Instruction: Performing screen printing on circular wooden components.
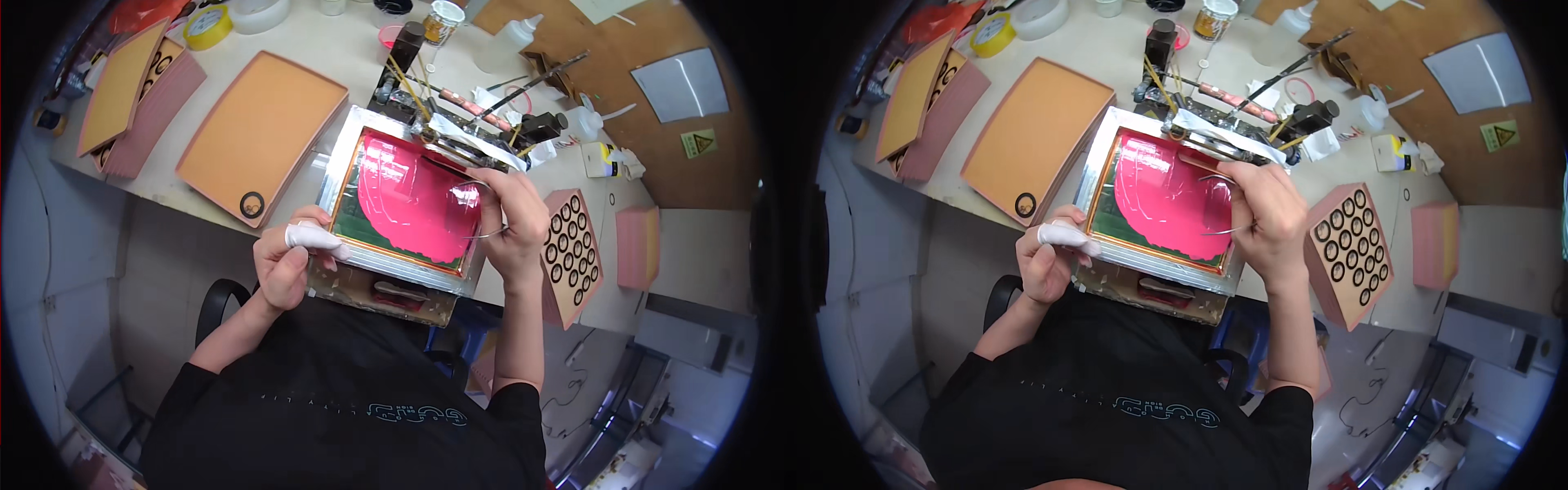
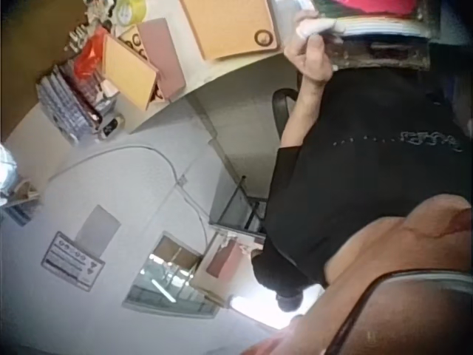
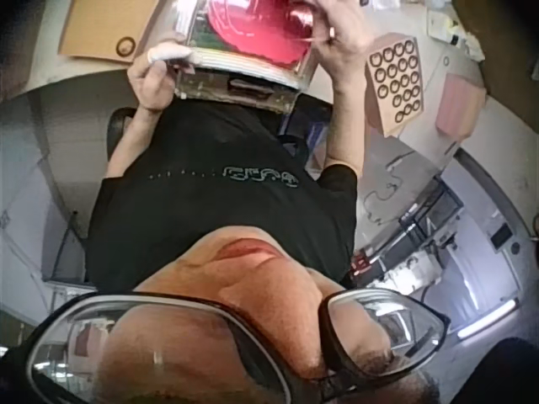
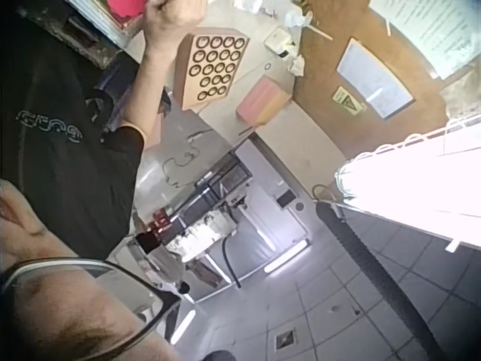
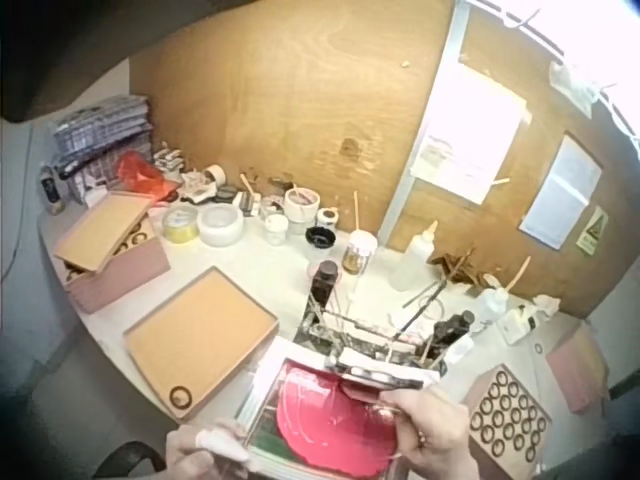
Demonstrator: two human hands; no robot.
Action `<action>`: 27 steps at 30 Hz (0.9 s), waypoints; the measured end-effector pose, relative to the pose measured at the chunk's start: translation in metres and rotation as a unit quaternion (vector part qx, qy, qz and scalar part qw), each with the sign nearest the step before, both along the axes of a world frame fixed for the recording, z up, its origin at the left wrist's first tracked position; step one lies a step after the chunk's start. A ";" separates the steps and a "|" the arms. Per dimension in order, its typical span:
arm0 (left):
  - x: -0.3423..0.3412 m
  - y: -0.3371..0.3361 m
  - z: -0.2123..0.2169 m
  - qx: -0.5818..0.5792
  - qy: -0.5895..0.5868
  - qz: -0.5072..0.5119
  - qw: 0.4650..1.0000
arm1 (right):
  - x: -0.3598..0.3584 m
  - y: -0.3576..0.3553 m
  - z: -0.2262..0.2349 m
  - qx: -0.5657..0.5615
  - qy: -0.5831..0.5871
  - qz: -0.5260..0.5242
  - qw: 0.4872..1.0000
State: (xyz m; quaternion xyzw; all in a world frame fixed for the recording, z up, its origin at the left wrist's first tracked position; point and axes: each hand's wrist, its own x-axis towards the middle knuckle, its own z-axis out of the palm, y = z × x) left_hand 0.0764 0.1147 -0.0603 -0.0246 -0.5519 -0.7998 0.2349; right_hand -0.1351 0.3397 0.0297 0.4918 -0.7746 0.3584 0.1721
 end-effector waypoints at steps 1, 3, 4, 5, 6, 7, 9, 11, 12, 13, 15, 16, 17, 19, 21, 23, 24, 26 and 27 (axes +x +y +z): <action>0.001 0.000 -0.002 0.005 0.003 0.003 1.000 | 0.002 -0.001 0.003 0.017 0.003 -0.001 1.000; 0.001 0.000 -0.005 0.015 0.009 0.003 1.000 | 0.006 0.000 0.012 0.049 0.008 -0.008 0.999; 0.002 0.001 -0.006 0.019 0.013 0.001 1.000 | 0.010 0.002 0.015 0.065 0.011 -0.013 0.998; 0.000 0.000 -0.006 0.019 0.012 0.000 1.000 | 0.016 0.004 0.018 0.084 0.004 -0.016 0.996; -0.001 0.000 -0.006 0.026 0.015 -0.005 1.000 | 0.024 0.007 0.021 0.102 -0.001 -0.019 0.995; -0.001 0.000 -0.006 0.033 0.018 -0.007 0.999 | 0.034 0.009 0.023 0.102 -0.003 -0.019 0.995; 0.001 0.000 -0.004 0.046 0.024 -0.010 0.999 | 0.053 0.012 0.026 0.098 -0.033 -0.013 0.995; 0.001 0.002 0.001 0.064 0.017 -0.005 0.998 | 0.061 0.015 0.030 0.094 -0.034 -0.015 0.995; 0.002 0.005 0.003 0.084 0.010 -0.001 0.996 | 0.063 0.015 0.031 0.092 -0.035 -0.019 0.995; 0.004 0.007 0.006 0.103 0.004 0.004 0.995 | 0.063 0.015 0.032 0.089 -0.036 -0.021 0.995; 0.006 0.008 0.016 0.118 -0.004 0.004 0.993 | 0.052 0.007 0.039 0.090 -0.029 -0.016 0.995; 0.005 0.006 0.025 0.113 -0.007 -0.004 0.994 | 0.038 0.003 0.044 0.091 -0.020 -0.012 0.996; -0.007 0.006 0.045 0.110 -0.007 0.009 0.994 | 0.025 0.002 0.046 0.112 0.008 -0.051 0.992; -0.041 -0.010 0.091 -0.078 0.261 0.061 0.960 | -0.005 -0.017 0.061 0.063 -0.121 -0.108 0.985; -0.050 -0.041 0.132 -0.193 0.278 0.101 0.936 | -0.039 -0.009 0.072 0.051 -0.204 -0.126 0.969; -0.040 -0.065 0.143 -0.300 0.180 0.174 0.921 | -0.066 -0.001 0.067 0.015 -0.196 -0.128 0.972; -0.034 -0.077 0.145 -0.383 0.091 0.223 0.892 | -0.071 0.008 0.068 -0.019 -0.180 -0.157 0.971; -0.027 -0.100 0.115 -0.510 -0.011 0.208 0.834 | -0.061 0.042 0.067 0.031 -0.109 -0.263 0.958; -0.017 -0.106 0.097 -0.509 -0.010 0.209 0.835 | -0.062 0.067 0.045 0.041 -0.088 -0.278 0.956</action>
